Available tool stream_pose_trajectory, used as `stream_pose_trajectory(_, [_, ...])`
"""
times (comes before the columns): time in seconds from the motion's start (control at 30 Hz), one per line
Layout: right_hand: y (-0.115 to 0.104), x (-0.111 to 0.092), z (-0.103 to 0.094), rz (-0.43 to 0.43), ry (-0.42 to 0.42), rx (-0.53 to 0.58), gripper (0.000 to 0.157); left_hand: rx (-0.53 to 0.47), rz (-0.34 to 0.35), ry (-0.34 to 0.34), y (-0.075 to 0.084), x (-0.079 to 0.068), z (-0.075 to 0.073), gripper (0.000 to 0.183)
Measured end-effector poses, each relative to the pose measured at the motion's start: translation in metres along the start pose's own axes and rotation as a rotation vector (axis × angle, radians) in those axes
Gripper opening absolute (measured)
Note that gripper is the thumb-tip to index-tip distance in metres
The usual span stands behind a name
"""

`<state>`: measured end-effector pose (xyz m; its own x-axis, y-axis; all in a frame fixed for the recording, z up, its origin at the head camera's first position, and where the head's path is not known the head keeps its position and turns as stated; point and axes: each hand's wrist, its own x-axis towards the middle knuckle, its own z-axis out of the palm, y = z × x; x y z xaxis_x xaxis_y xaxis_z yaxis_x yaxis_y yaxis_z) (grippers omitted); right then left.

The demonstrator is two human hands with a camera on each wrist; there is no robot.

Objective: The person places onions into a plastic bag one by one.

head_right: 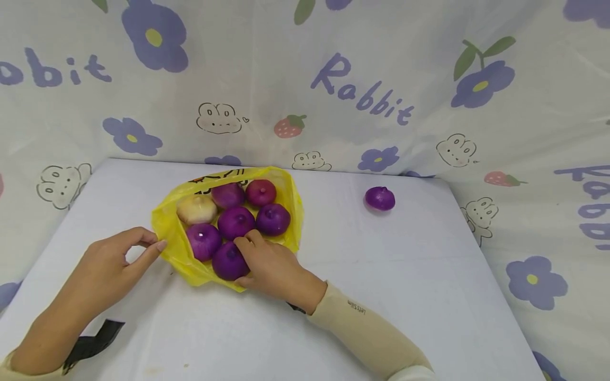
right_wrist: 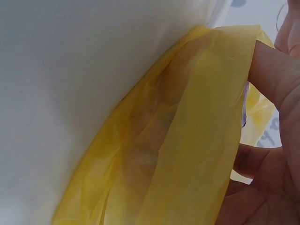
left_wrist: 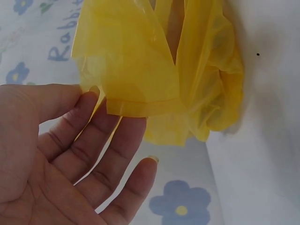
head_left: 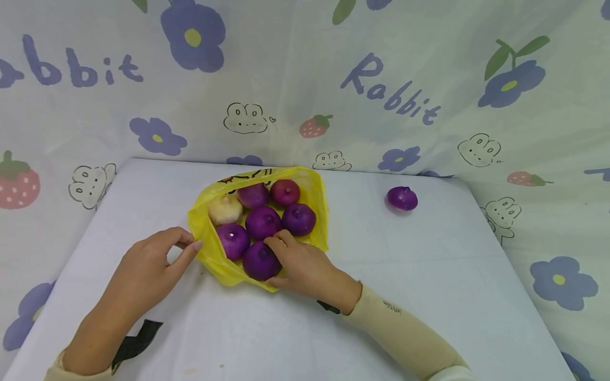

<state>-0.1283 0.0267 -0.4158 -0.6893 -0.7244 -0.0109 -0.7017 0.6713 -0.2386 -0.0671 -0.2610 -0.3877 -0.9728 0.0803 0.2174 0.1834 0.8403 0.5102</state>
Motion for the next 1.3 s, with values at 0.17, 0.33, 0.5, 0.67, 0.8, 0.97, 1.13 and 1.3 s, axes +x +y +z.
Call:
stream_pose_trajectory(0.17, [0.0,0.0,0.001,0.001,0.004,-0.003,0.077,0.003,-0.006,-0.005,0.001,0.0,-0.001,0.01])
stream_pose_trajectory(0.33, [-0.001,-0.003,-0.002,0.004,0.021,-0.024,0.085,0.007,-0.017,-0.014,0.001,0.001,-0.002,0.012])
stream_pose_trajectory(0.5, [-0.001,-0.005,-0.008,0.01,0.036,-0.023,0.09,0.004,-0.021,-0.013,0.001,0.001,-0.002,0.011])
stream_pose_trajectory(0.67, [0.001,-0.009,-0.011,-0.006,0.052,-0.025,0.09,0.002,-0.019,-0.008,0.0,0.0,-0.001,0.011])
stream_pose_trajectory(0.8, [0.004,-0.014,-0.019,-0.018,0.09,0.0,0.087,-0.001,-0.006,0.006,0.0,0.0,-0.001,0.01])
stream_pose_trajectory(0.97, [0.01,-0.023,-0.032,-0.014,0.156,0.019,0.085,-0.002,0.0,0.016,0.0,0.001,-0.001,0.01])
stream_pose_trajectory(1.13, [0.016,-0.032,-0.043,-0.005,0.204,0.028,0.086,0.0,-0.005,0.016,0.001,0.001,-0.001,0.01])
stream_pose_trajectory(1.3, [0.02,-0.042,-0.049,0.002,0.232,0.029,0.084,0.002,-0.027,0.009,0.002,0.0,0.0,0.011])
